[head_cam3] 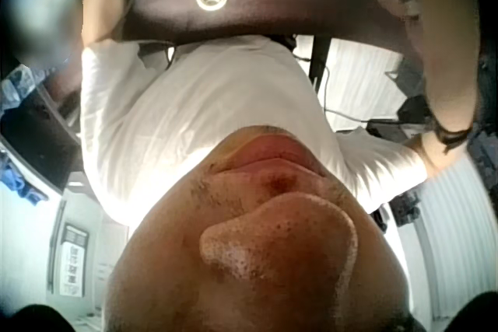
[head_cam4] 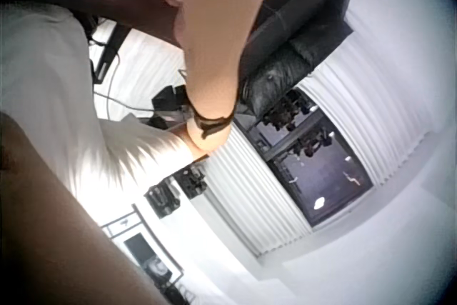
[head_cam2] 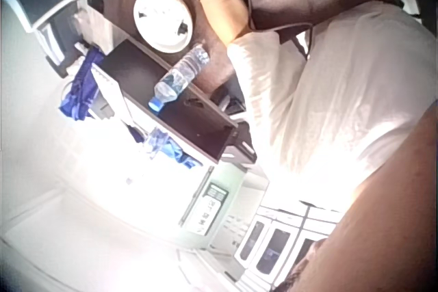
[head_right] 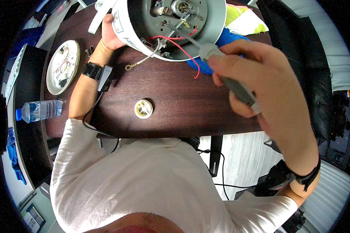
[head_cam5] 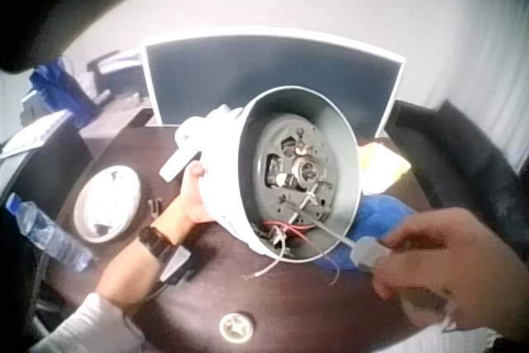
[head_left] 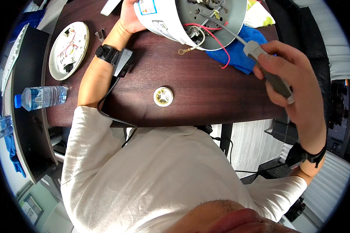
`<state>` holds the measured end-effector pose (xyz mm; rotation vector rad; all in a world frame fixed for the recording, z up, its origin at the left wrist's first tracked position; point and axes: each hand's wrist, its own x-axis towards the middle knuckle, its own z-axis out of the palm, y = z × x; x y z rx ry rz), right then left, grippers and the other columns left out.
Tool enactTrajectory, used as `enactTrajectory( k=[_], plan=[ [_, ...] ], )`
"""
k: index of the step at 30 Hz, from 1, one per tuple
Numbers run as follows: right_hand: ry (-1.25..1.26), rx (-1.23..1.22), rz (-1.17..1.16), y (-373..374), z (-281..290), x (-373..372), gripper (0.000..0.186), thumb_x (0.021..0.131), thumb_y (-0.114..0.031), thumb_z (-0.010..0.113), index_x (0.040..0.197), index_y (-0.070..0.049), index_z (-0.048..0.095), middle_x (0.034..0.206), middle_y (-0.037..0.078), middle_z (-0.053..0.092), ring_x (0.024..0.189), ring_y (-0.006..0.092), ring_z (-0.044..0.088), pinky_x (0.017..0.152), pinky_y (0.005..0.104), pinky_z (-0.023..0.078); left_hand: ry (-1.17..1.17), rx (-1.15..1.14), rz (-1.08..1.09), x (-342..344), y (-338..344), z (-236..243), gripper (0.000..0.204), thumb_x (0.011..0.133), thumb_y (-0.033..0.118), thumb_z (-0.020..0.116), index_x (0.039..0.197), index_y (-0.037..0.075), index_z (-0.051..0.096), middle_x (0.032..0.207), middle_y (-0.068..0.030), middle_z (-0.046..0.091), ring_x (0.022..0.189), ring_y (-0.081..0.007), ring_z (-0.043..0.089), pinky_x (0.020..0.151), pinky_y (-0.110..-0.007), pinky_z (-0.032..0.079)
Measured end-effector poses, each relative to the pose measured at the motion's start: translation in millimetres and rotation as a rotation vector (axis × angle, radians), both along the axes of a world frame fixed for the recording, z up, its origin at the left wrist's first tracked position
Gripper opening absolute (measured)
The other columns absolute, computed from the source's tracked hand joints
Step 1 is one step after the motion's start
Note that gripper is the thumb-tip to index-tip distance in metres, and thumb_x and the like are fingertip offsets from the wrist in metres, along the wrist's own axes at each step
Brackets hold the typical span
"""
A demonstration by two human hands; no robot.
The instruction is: The person uses a screwdriver to loosen and tighten screws on the internal wiring of a white cylindrical appliance. They then remove a small black component from the interior and place it on a nearby plate.
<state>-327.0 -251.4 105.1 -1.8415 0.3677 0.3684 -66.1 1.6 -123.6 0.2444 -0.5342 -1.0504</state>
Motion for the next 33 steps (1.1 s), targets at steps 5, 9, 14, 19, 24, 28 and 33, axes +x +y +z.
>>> enactTrajectory(
  k=[5,9,14,19,24,28,33],
  plan=[
    [-0.063,-0.23,0.126,-15,-3,6,0.023,0.081,-0.007,0.061,0.102,0.002,0.056,0.077,0.007,0.056,0.045,0.0059,0.047,0.038,0.021,0.032,-0.039,-0.013,-0.035,9,3,2,0.062,0.075,0.033,0.061,0.129,0.005,0.05,0.125,-0.0153,0.057,0.114,-0.0343,0.054,0.104,-0.051,0.036],
    [-0.841,-0.971,0.457,-24,-34,-3,0.026,0.08,-0.01,0.063,0.106,-0.006,0.057,0.083,0.012,0.06,0.058,0.0257,0.057,0.051,0.0307,0.043,-0.067,0.006,-0.013,4,-3,5,0.058,0.075,0.035,0.061,0.125,0.007,0.055,0.121,-0.0132,0.06,0.111,-0.033,0.057,0.102,-0.05,0.038],
    [-0.875,-1.392,0.587,-30,-36,-2,0.03,0.08,-0.012,0.063,0.109,-0.009,0.057,0.082,0.007,0.056,0.062,0.0235,0.059,0.053,0.0324,0.046,-0.109,0.014,-0.006,3,-2,9,0.057,0.077,0.038,0.06,0.125,0.007,0.055,0.119,-0.0124,0.061,0.109,-0.0324,0.059,0.101,-0.049,0.04],
    [-0.901,-1.444,0.635,-34,-43,-1,0.03,0.081,-0.012,0.062,0.109,-0.005,0.057,0.079,0.005,0.055,0.06,0.0199,0.059,0.051,0.0314,0.045,-0.055,0.054,0.038,5,-3,4,0.058,0.078,0.039,0.06,0.126,0.007,0.054,0.121,-0.0124,0.06,0.11,-0.0325,0.058,0.101,-0.049,0.039],
    [-0.842,-1.211,0.617,-21,-35,-5,0.033,0.078,-0.01,0.066,0.108,-0.003,0.056,0.081,0.008,0.06,0.06,0.0252,0.061,0.051,0.0333,0.046,-0.056,0.052,0.109,-14,-9,21,0.064,0.076,0.033,0.06,0.132,0.005,0.046,0.127,-0.0155,0.055,0.115,-0.0337,0.054,0.103,-0.049,0.037],
    [-0.762,-0.951,0.459,-5,-27,-10,0.029,0.078,-0.003,0.067,0.105,0.001,0.058,0.087,0.014,0.063,0.06,0.0204,0.061,0.054,0.027,0.045,-0.051,0.103,0.218,-32,-22,45,0.069,0.074,0.026,0.062,0.135,0.003,0.04,0.132,-0.0181,0.05,0.12,-0.0351,0.049,0.104,-0.05,0.036],
    [-0.52,-0.682,0.218,3,-14,-7,0.02,0.081,-0.005,0.063,0.1,0.002,0.059,0.08,0.008,0.061,0.049,0.0058,0.05,0.041,0.0185,0.033,-0.094,0.109,0.216,-35,-23,52,0.07,0.073,0.026,0.063,0.135,0.003,0.041,0.131,-0.0176,0.051,0.119,-0.0349,0.05,0.103,-0.05,0.037]
  ],
)
